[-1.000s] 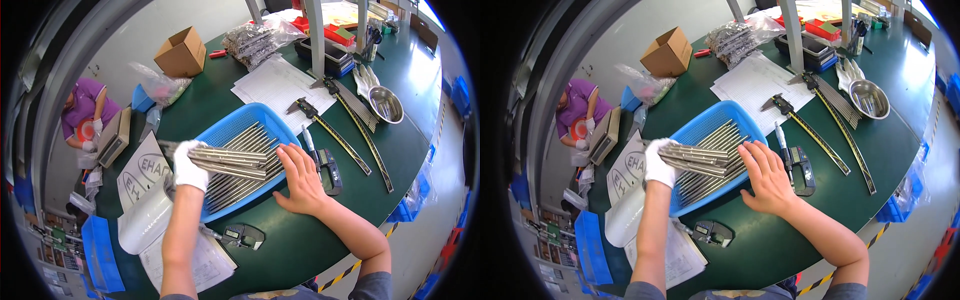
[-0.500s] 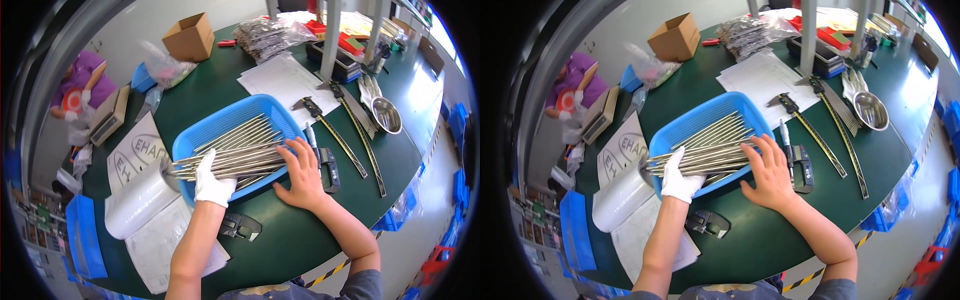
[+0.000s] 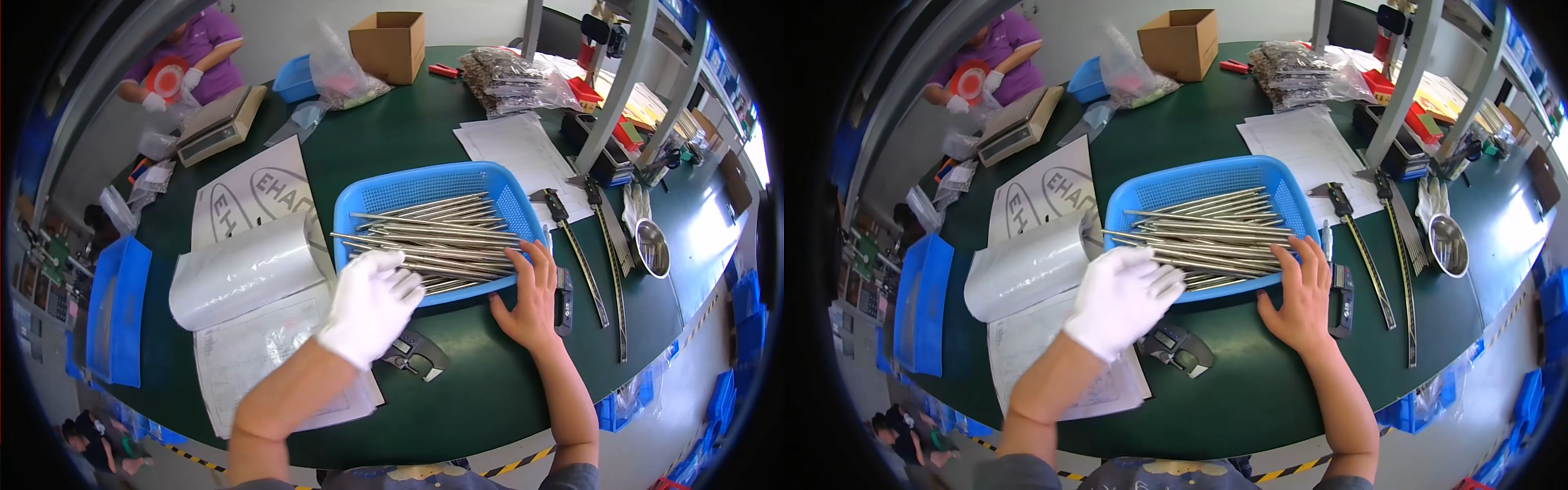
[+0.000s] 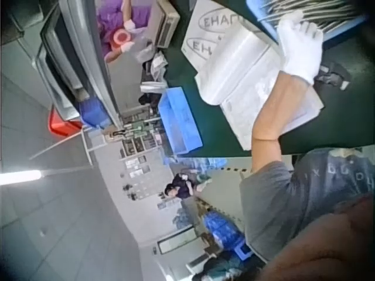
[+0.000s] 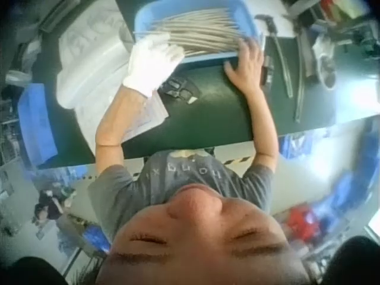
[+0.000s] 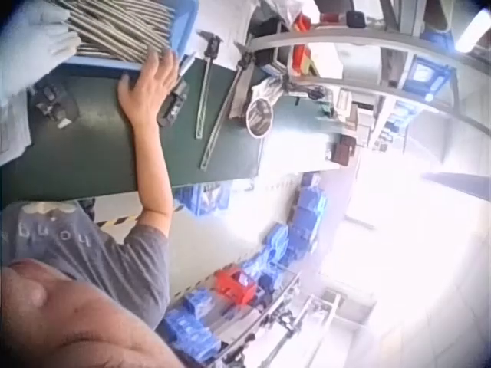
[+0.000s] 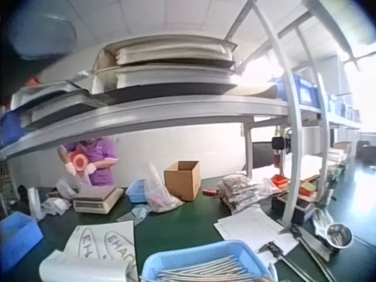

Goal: The recorder uses a micrometer to measure the diameter of metal rods, checking them against specifications in a technical document.

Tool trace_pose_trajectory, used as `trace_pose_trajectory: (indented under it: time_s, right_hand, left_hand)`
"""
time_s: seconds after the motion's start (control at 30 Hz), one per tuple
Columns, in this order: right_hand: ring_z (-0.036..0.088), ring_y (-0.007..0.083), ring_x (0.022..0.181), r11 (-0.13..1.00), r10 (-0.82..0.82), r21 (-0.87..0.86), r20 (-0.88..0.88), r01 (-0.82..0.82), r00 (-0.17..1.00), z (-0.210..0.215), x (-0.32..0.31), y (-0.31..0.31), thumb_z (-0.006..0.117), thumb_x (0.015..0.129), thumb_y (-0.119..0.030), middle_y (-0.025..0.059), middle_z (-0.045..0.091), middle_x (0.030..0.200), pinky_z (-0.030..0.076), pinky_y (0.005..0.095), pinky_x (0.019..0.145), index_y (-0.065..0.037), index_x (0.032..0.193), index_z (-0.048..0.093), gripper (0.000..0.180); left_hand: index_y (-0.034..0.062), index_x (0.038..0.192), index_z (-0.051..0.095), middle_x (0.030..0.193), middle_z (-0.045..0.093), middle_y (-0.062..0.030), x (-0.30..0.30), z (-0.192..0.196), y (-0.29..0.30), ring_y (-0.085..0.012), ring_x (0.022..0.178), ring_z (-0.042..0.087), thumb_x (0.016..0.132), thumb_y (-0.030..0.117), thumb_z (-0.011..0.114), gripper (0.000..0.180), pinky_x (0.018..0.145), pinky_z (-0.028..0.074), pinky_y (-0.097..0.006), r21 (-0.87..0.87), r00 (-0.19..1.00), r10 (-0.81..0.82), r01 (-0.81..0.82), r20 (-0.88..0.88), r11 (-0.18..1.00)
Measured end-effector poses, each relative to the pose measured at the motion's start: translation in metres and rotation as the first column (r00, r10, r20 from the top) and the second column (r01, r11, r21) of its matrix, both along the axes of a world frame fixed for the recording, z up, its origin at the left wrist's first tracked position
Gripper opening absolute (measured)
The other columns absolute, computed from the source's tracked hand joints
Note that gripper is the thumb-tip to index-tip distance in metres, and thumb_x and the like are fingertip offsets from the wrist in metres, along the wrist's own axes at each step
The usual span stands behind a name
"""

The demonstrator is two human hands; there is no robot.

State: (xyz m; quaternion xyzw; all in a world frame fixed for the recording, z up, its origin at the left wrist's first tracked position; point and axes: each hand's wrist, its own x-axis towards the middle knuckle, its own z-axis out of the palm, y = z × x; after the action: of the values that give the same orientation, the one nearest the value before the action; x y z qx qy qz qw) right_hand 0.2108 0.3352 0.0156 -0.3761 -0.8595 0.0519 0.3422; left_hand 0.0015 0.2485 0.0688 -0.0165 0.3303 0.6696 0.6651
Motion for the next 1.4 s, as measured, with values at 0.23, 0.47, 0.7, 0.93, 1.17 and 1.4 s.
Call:
trace_pose_trajectory:
  time_s: [0.23, 0.47, 0.7, 0.93, 1.17, 1.4]
  right_hand:
    - [0.033, 0.036, 0.115, 1.0, 0.005, 0.024, -0.06, -0.003, 0.998, 0.001, -0.002, 0.0, 0.064, 0.058, -0.011, 0.0134, 0.04, 0.116, 0.027, 0.0452, 0.093, -0.008, 0.111, 0.046, 0.056]
    - [0.032, 0.0355, 0.116, 0.997, 0.08, -0.018, -0.007, -0.08, 0.997, 0.011, 0.01, 0.0, 0.071, 0.059, -0.026, 0.0128, 0.041, 0.116, 0.027, 0.046, 0.092, -0.009, 0.108, 0.048, 0.057]
    - [0.032, 0.038, 0.113, 0.995, 0.101, 0.008, -0.048, -0.101, 0.994, 0.0, -0.001, 0.004, 0.067, 0.067, -0.023, 0.0138, 0.043, 0.113, 0.029, 0.0464, 0.092, -0.006, 0.1, 0.05, 0.041]
    - [0.029, 0.0396, 0.114, 1.0, 0.015, 0.002, 0.026, -0.016, 1.0, -0.001, -0.002, 0.007, 0.064, 0.07, -0.027, 0.0179, 0.037, 0.116, 0.026, 0.0469, 0.093, -0.004, 0.099, 0.046, 0.042]
    - [0.039, 0.0256, 0.105, 0.993, -0.098, 0.075, 0.083, 0.092, 0.992, 0.001, -0.037, 0.023, 0.061, 0.07, -0.035, 0.0084, 0.045, 0.106, 0.028, 0.0388, 0.084, -0.007, 0.098, 0.045, 0.043]
    - [0.043, 0.0205, 0.1, 0.945, -0.287, 0.193, 0.092, 0.266, 0.953, -0.004, -0.103, 0.059, 0.061, 0.067, -0.045, 0.007, 0.048, 0.099, 0.03, 0.0399, 0.08, -0.006, 0.093, 0.047, 0.049]
  left_hand:
    - [0.0004, 0.108, 0.049, 0.107, 0.051, -0.0146, -0.059, -0.001, 0.041, -0.0274, 0.103, 0.047, 0.079, 0.028, 0.051, 0.04, 0.09, 0.035, -0.036, 0.086, -0.628, 0.352, 0.413, -0.694, 0.906]
    - [-0.0063, 0.111, 0.042, 0.114, 0.039, -0.028, -0.032, -0.002, 0.05, -0.0358, 0.106, 0.044, 0.085, 0.053, 0.027, 0.066, 0.09, 0.036, -0.042, -0.532, -0.672, -0.266, 0.225, -0.691, 0.816]
    - [-0.0012, 0.108, 0.046, 0.102, 0.049, -0.021, -0.009, 0.008, -0.004, -0.0325, 0.098, 0.048, 0.077, 0.048, 0.049, 0.059, 0.081, 0.039, -0.038, -0.178, -0.879, 0.275, 0.365, -0.389, 0.914]
    - [0.0016, 0.082, 0.049, 0.069, 0.057, -0.0164, -0.041, -0.001, 0.011, -0.0313, 0.064, 0.057, 0.081, 0.028, 0.047, 0.027, 0.061, 0.044, -0.04, -0.255, -0.721, 0.153, 0.424, -0.676, 0.869]
    - [0.0039, 0.093, 0.052, 0.086, 0.056, -0.0154, -0.058, -0.011, 0.052, -0.0312, 0.08, 0.055, 0.08, 0.028, 0.049, 0.027, 0.072, 0.044, -0.038, -0.24, -0.833, 0.211, 0.374, -0.511, 0.896]
    - [0.0013, 0.094, 0.053, 0.096, 0.051, -0.0158, -0.079, -0.003, 0.02, -0.0321, 0.088, 0.05, 0.076, 0.017, 0.055, 0.024, 0.078, 0.041, -0.039, 0.241, -0.783, 0.32, 0.222, -0.533, 0.945]
